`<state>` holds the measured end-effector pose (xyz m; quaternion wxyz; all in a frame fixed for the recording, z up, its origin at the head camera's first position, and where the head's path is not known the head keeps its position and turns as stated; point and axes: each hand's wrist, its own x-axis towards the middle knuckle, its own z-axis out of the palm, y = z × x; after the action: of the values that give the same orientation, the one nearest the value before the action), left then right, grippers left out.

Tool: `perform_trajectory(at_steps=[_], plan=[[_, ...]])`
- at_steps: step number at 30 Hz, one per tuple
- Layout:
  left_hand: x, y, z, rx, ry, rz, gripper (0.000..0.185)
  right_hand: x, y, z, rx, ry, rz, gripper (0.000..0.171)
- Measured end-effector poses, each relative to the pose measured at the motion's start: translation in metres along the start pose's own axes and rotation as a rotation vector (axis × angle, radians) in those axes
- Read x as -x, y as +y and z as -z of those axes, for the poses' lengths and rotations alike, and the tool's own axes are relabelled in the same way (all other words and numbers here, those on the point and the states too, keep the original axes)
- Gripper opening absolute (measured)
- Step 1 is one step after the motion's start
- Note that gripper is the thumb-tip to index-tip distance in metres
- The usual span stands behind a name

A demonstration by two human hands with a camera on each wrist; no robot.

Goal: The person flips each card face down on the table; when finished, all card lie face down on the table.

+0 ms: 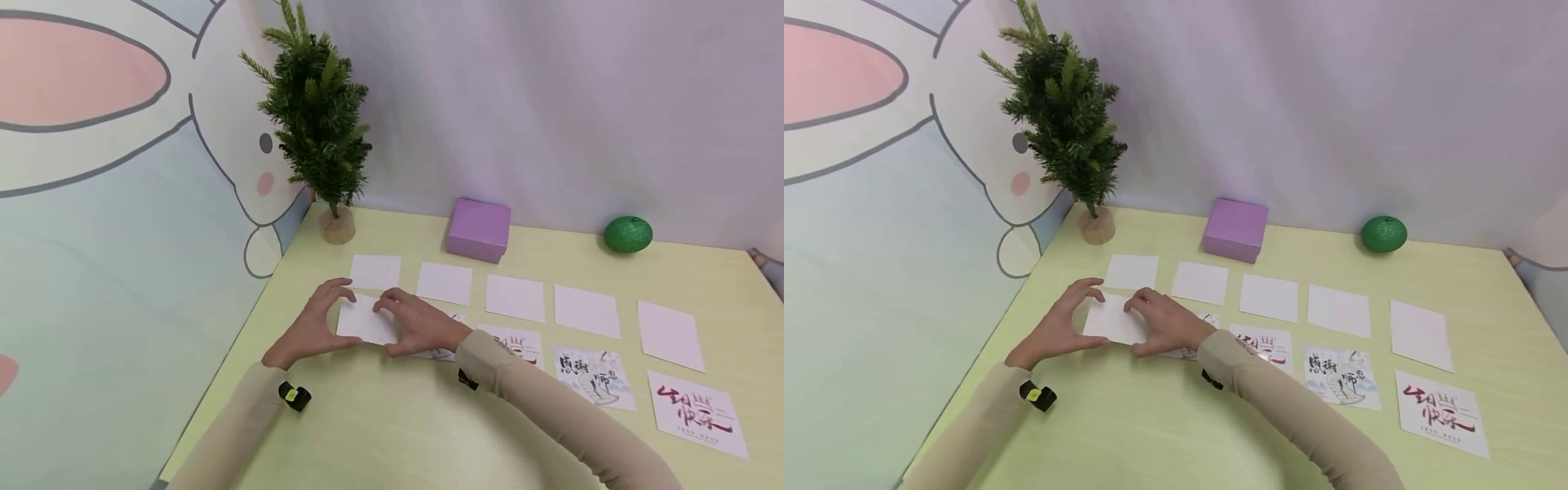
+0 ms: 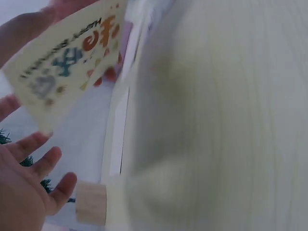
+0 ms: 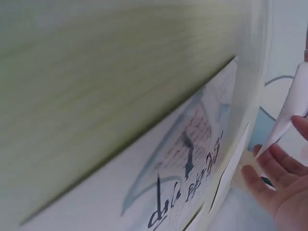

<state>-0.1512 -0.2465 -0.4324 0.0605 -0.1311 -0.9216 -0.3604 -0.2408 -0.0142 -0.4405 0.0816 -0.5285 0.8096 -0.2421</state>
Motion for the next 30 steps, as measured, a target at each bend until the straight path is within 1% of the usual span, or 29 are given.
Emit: perform_trajectory(at_steps=[2,4,7,10,15,20,24,27,30], plan=[[-0.002,-0.004,0.001,-0.109,-0.051,0.008,0.057,-0.002,0.0,-0.001,0.081,-0.027,-0.028,0.06],[-0.005,-0.008,0.0,-0.197,-0.12,0.026,0.052,-0.005,0.0,-0.003,0.148,-0.059,-0.052,0.059],[-0.009,-0.013,-0.002,-0.283,-0.21,0.042,0.05,-0.01,0.0,-0.006,0.236,-0.108,-0.075,0.06],[-0.01,-0.019,-0.004,-0.344,-0.251,0.053,0.048,-0.015,-0.002,-0.009,0.291,-0.151,-0.095,0.062],[-0.011,-0.025,-0.006,-0.362,-0.25,0.055,0.046,-0.02,-0.005,-0.009,0.328,-0.202,-0.136,0.062],[-0.011,-0.026,-0.003,-0.361,-0.249,0.06,0.046,-0.018,-0.005,-0.009,0.321,-0.202,-0.136,0.059],[-0.011,-0.023,-0.003,-0.35,-0.22,0.057,0.05,-0.012,-0.003,-0.006,0.297,-0.188,-0.134,0.06],[-0.016,-0.015,-0.009,-0.328,-0.199,0.012,0.057,0.002,0.001,0.005,0.283,-0.172,-0.154,0.062],[-0.025,0.0,-0.021,-0.342,-0.215,-0.052,0.064,0.021,0.008,0.019,0.278,-0.164,-0.184,0.066]])
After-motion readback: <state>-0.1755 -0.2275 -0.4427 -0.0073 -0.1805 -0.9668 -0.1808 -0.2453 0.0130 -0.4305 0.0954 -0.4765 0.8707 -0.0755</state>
